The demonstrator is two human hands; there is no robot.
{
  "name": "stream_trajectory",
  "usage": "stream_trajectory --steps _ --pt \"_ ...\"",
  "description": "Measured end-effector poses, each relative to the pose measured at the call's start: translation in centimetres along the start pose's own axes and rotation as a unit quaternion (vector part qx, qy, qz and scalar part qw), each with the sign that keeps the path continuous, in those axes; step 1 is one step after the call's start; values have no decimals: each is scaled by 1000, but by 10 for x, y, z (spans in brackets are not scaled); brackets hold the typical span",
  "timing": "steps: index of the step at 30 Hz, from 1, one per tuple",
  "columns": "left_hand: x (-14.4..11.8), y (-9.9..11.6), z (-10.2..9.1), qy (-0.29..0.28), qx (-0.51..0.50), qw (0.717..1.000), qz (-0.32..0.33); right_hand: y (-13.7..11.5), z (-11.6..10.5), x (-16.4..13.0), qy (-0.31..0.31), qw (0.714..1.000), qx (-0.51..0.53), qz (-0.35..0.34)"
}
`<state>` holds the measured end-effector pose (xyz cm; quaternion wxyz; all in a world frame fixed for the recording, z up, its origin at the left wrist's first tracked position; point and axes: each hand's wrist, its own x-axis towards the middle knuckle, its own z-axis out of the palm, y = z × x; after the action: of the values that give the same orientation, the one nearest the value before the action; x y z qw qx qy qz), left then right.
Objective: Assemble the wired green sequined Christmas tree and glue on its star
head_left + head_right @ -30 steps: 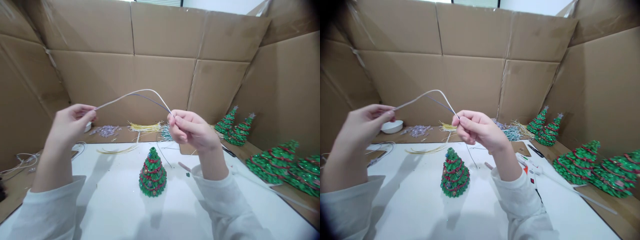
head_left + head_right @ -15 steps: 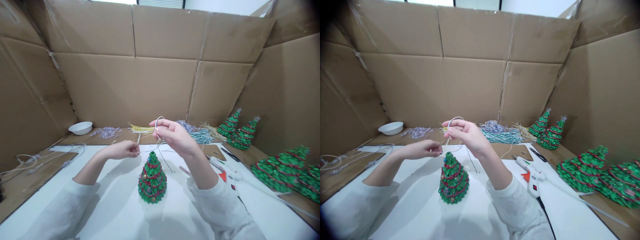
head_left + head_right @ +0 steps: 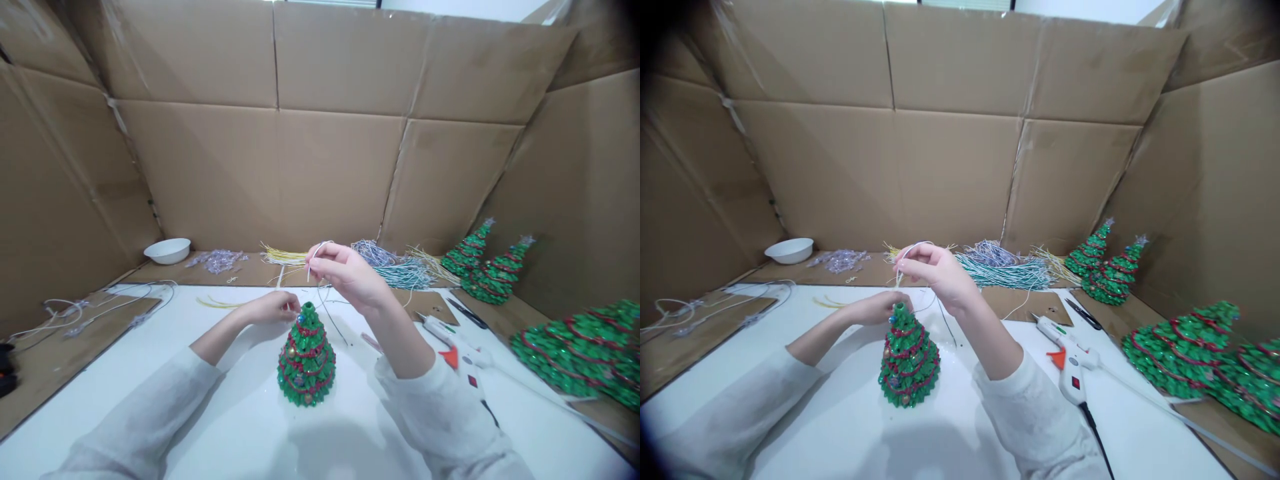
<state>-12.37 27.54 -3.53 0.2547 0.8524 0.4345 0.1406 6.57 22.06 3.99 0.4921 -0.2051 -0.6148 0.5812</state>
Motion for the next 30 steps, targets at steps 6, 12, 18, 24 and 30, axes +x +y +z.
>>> stream_trajectory --steps 6,12,18,24,30 --pt "-33 46 -37 262 -43 964 13 5 5 4 55 998 12 -16" --pt "-70 93 -34 310 -29 948 65 9 10 6 77 997 2 -11" --pt "-65 96 -20 366 13 929 53 12 10 5 70 998 -4 3" --pt "-68 98 -23 412 16 910 37 13 12 5 63 998 -29 -10" --pt "-67 94 -29 335 -123 934 -2 14 15 3 77 993 -81 -43"
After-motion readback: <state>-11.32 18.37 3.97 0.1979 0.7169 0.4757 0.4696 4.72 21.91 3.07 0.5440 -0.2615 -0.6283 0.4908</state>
